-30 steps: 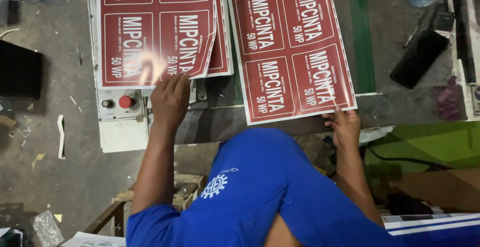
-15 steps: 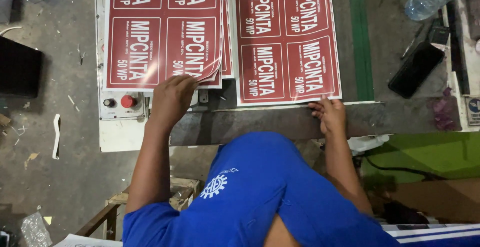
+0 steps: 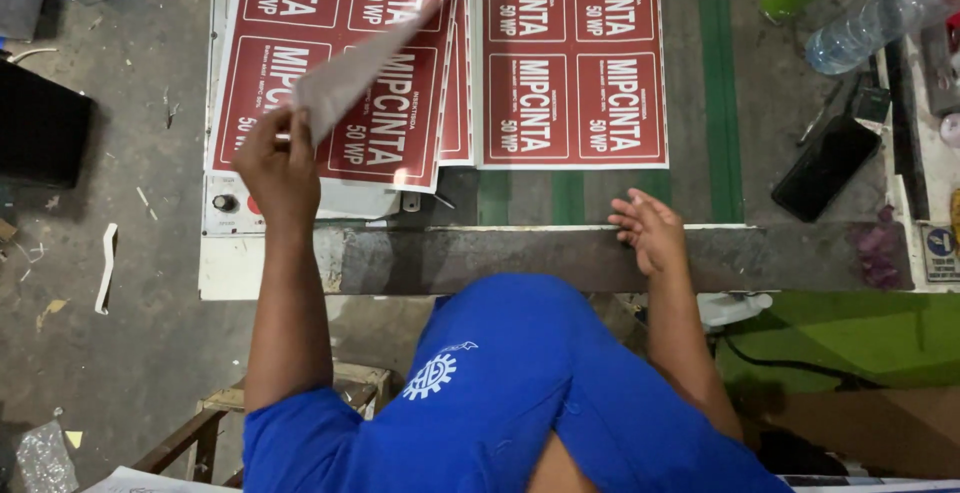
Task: Sorting and stacking printed sticker sheets on a workbench in a print shop.
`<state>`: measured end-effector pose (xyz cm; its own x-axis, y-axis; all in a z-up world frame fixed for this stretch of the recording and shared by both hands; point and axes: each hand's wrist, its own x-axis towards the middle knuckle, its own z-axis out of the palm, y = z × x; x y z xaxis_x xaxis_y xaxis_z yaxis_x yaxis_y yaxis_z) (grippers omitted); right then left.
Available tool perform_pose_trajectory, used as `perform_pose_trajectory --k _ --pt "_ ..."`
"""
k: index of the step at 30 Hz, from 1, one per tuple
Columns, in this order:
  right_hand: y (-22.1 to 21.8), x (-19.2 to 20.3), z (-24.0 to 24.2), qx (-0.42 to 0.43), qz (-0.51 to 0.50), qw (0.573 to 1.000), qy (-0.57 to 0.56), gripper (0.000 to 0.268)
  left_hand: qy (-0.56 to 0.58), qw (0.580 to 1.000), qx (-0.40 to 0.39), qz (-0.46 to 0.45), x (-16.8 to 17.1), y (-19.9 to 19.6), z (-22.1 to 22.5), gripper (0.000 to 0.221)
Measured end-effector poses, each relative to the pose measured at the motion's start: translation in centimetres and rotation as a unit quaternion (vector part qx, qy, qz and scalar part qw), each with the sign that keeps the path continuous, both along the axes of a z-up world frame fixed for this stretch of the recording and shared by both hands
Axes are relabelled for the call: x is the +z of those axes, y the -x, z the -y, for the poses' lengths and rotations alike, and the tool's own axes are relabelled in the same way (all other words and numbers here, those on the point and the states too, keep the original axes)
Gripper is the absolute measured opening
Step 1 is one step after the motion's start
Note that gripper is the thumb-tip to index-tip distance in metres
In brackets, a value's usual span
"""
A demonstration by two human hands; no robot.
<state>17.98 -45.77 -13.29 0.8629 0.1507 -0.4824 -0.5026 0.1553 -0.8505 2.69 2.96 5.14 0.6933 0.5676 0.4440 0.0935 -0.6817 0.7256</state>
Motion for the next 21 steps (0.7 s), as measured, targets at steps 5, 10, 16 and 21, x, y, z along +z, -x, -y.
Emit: perform_pose_trajectory --k 5,10,16,21 --pt "1.8 4.0 -6.2 0.076 0.056 0.996 -0.004 0.039 -0.316 0.946 -0.004 0.070 -0.8 -0.3 5.5 0.014" --pt "3.4 5.6 -13.4 0.325 0.171 0.928 -0.063 0.038 -0.263 0.942 -0.205 0.050 -1.7 -0.5 13.3 0.027" --pt "4.8 7.1 -14.0 0.233 0.072 0.960 -0.135 0.031 -0.254 0.933 -0.254 -0.001 -1.2 0.6 16.2 0.033" --pt "4.4 4.8 -8.4 0.130 0.089 0.984 -0.083 0.027 -0.244 0.948 -0.198 -0.050 -5.7 1.6 10.6 0.033"
